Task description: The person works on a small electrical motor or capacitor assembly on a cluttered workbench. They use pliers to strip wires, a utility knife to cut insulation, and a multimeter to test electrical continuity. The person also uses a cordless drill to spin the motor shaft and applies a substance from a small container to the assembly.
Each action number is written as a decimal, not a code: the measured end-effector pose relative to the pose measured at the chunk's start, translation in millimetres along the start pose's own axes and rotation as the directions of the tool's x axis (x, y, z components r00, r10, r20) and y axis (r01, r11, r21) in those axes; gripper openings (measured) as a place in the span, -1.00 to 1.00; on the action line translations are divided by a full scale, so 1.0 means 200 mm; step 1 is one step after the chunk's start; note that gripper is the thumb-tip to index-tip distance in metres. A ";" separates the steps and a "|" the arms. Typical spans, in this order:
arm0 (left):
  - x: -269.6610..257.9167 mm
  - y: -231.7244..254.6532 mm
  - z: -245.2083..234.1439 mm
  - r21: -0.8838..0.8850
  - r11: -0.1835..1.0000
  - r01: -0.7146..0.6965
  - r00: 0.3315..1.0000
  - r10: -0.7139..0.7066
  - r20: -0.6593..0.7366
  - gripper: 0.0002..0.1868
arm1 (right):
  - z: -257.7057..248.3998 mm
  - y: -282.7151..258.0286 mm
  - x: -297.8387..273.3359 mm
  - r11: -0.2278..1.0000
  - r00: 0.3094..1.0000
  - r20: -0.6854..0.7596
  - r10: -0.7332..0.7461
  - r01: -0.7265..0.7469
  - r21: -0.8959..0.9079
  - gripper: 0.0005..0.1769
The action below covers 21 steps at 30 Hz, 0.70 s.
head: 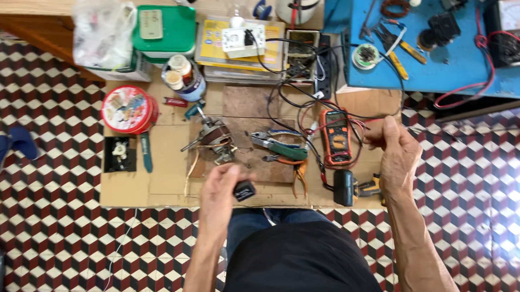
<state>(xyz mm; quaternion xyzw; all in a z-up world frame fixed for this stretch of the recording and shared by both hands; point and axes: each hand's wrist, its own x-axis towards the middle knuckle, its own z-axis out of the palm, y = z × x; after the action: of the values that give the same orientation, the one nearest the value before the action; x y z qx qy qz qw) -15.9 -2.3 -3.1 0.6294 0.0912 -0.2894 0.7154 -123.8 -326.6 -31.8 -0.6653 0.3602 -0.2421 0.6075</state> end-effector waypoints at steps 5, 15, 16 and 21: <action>0.05 -0.12 -0.11 0.020 0.998 -0.052 0.993 0.054 -0.106 -0.66 | -0.12 0.21 -0.01 0.972 0.997 0.066 -0.046 0.060 -0.229 -0.28; 0.06 -0.20 -0.11 0.027 0.996 0.083 0.980 -0.077 -0.184 -0.68 | 0.07 0.80 0.16 0.586 0.975 0.099 0.198 -0.037 -0.810 -0.74; 0.06 -0.21 -0.11 0.022 0.992 0.123 0.974 -0.116 -0.193 -0.68 | 0.08 0.83 0.20 0.524 0.975 0.182 0.131 0.087 -0.847 -0.78; 0.06 -0.29 -0.09 -0.074 0.985 0.158 0.968 -0.169 -0.186 -0.71 | 0.06 0.84 0.32 0.451 0.919 0.369 0.140 0.272 -0.850 -0.79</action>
<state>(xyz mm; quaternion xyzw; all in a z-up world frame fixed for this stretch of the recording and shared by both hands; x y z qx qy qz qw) -32.8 8.2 -61.1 0.6235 0.2196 -0.2827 0.6951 -106.0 -369.4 -205.5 -0.9308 0.2785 0.0944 0.2171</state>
